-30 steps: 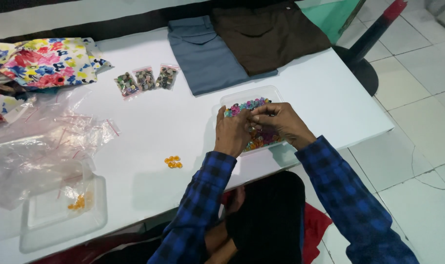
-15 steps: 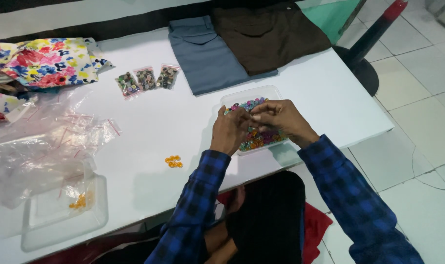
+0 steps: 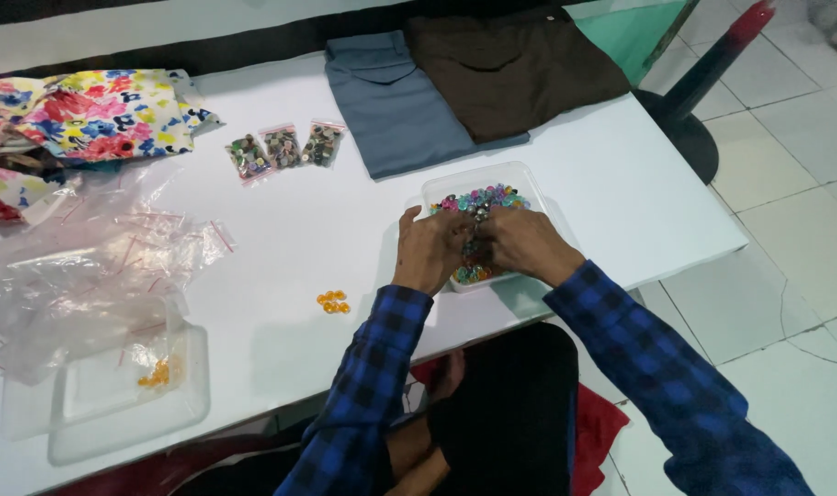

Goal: Picking up small colorful beads from a container and placing them into small plastic bags.

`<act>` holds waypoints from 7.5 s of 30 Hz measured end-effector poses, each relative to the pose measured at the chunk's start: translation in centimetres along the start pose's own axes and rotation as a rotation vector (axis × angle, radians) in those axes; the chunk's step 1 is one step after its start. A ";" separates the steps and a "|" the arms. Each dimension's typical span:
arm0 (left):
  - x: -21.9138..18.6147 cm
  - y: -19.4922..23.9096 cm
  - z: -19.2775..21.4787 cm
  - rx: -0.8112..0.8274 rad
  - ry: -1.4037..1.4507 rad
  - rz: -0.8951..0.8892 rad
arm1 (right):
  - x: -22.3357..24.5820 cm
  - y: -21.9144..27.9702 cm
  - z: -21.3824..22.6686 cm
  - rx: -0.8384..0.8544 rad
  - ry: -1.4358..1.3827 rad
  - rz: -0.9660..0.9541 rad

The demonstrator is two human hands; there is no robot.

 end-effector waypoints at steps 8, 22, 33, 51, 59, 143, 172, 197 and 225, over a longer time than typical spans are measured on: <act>-0.7 0.1 -1.0 0.013 -0.088 -0.041 | -2.4 0.4 1.6 -0.002 -0.600 -0.139; -2.2 1.0 0.0 -0.301 0.179 -0.087 | -0.5 2.5 4.2 -0.041 -1.416 -0.250; -4.3 8.6 9.9 -0.510 0.161 -0.251 | 10.4 4.9 7.2 -0.334 -0.779 0.029; 8.2 18.8 10.6 -0.412 -0.144 0.117 | 19.8 1.7 -8.9 -0.394 -0.807 0.200; 8.7 19.3 11.0 -0.464 0.102 0.191 | 19.5 2.3 -8.2 -0.399 -0.884 0.205; 4.8 14.4 16.4 -0.980 -0.220 0.265 | 20.4 -2.9 -0.3 -0.434 -1.045 -0.057; 4.5 12.5 19.9 -0.515 0.165 -0.055 | 22.1 0.3 4.6 -0.523 -0.293 0.602; 3.1 13.0 21.6 0.080 -0.487 -0.163 | 21.5 -0.2 4.2 -0.198 -0.129 0.665; 7.3 12.7 24.2 0.094 -0.087 0.165 | 19.7 -2.4 -5.3 0.134 -0.212 0.321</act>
Point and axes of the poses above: each hand's wrist, its own y-axis away from the middle knuckle, its own z-axis out of the back of the hand, x = y × z, the point moved 4 cm from there along -y, towards the middle knuckle, and after that the axes turned 1 degree about -x, right-handed, at the moved point
